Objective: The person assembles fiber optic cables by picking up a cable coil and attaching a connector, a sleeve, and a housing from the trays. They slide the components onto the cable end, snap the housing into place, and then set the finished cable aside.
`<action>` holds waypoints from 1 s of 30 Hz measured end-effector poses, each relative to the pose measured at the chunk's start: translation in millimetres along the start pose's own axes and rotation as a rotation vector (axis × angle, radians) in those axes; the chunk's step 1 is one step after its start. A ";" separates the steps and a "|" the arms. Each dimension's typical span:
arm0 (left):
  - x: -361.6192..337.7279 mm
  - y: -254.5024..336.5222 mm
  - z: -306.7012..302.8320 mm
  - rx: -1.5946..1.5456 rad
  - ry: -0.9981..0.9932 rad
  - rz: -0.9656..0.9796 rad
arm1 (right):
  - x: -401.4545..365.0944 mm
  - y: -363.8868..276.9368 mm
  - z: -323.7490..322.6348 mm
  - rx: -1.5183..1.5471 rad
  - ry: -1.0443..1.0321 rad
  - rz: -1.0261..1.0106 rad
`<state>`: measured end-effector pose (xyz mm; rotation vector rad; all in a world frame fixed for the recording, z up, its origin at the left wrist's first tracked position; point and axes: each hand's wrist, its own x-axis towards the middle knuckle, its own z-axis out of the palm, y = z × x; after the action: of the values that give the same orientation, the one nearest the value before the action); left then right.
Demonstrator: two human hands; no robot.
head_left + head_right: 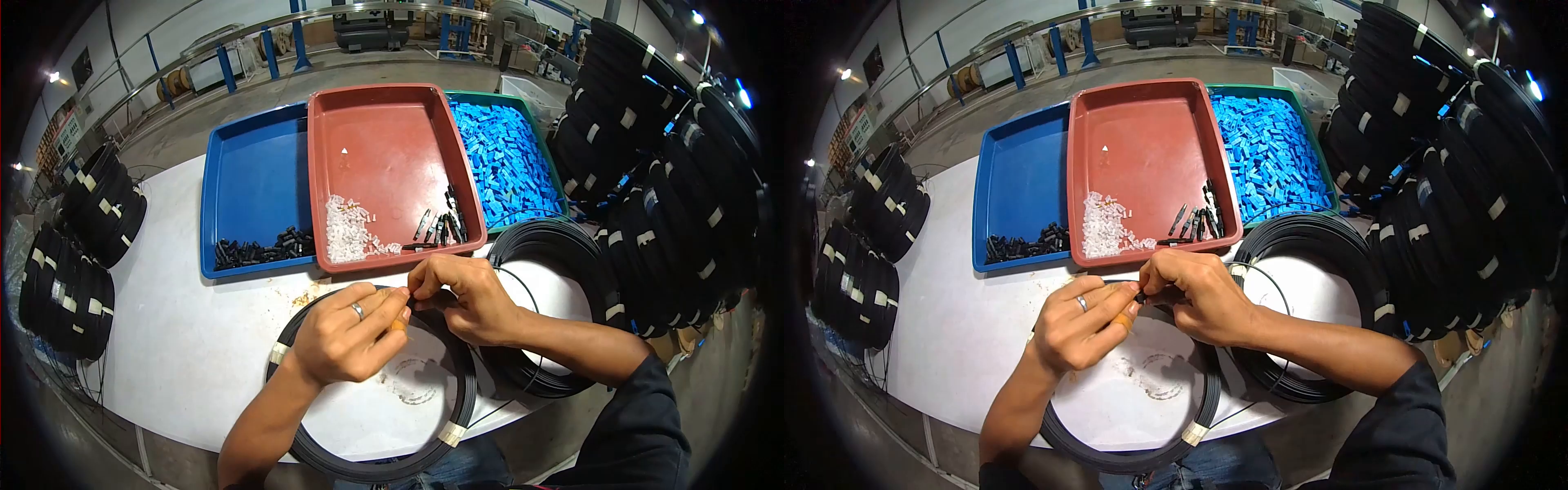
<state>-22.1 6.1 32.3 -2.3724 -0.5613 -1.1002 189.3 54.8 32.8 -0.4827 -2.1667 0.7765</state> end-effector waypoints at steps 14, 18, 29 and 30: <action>-12.9 -2.9 14.5 -0.312 0.143 -0.439 | -0.7 -2.5 0.6 -0.015 0.096 0.092; -16.2 -2.3 15.0 -0.332 0.132 -0.437 | -1.0 -3.8 -1.2 -0.032 0.113 0.065; -18.5 -0.8 11.7 -0.342 0.088 -0.508 | -0.1 -1.1 1.8 -0.012 0.115 0.032; -18.8 -1.8 11.9 -0.341 0.087 -0.493 | 0.4 -3.2 -0.4 -0.040 0.093 0.026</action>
<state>-27.2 11.1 11.2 -2.5206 -1.0361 -1.6131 189.0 52.8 35.4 -0.5575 -2.0972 0.7120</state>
